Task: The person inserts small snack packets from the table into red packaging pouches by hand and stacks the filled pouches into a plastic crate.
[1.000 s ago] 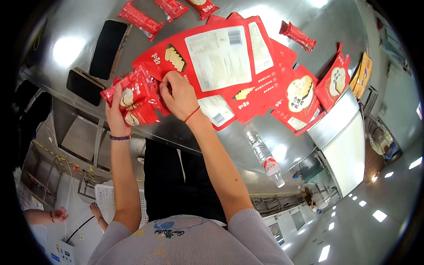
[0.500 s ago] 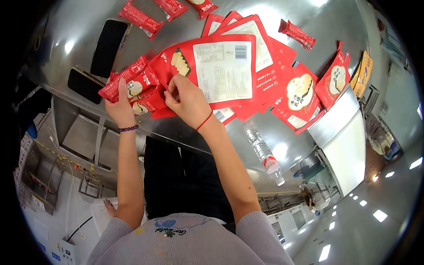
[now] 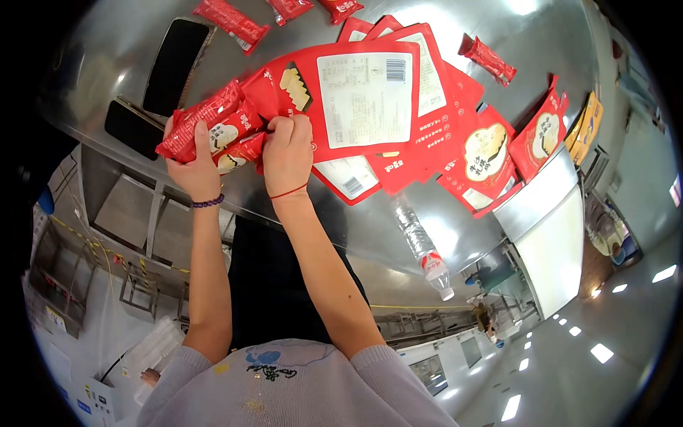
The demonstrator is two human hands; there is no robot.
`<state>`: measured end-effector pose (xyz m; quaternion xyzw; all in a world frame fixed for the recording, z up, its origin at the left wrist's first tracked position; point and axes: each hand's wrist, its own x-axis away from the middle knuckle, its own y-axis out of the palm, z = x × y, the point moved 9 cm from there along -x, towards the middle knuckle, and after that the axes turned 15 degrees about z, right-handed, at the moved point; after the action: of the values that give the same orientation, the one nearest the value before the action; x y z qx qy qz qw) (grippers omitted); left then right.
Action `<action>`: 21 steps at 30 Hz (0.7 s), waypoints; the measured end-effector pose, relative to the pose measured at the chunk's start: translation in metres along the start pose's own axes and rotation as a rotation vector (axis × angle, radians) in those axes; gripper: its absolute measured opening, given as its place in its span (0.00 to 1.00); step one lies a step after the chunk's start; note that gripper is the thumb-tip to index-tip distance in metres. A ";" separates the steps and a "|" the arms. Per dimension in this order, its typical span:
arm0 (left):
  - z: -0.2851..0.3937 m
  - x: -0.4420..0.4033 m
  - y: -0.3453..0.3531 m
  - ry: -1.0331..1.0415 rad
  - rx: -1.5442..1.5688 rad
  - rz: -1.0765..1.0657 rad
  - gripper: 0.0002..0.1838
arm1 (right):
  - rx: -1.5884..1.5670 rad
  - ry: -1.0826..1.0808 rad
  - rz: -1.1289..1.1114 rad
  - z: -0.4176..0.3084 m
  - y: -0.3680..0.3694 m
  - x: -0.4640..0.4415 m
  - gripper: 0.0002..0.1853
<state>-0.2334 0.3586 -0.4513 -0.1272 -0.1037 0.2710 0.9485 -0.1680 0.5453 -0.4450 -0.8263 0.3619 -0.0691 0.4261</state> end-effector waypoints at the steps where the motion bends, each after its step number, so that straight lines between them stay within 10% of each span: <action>1: 0.008 -0.001 0.000 0.080 -0.071 0.000 0.27 | 0.002 0.001 -0.003 0.000 -0.001 0.000 0.15; 13: 0.037 0.026 0.008 0.455 -0.133 0.015 0.30 | 0.015 0.175 0.060 0.006 0.005 -0.008 0.14; 21: 0.016 0.024 -0.004 0.194 -0.081 0.176 0.28 | 0.042 0.073 0.031 -0.012 0.011 -0.012 0.16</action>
<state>-0.2164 0.3713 -0.4317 -0.1996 -0.0108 0.3351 0.9207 -0.1874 0.5408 -0.4434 -0.8084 0.3882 -0.1002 0.4309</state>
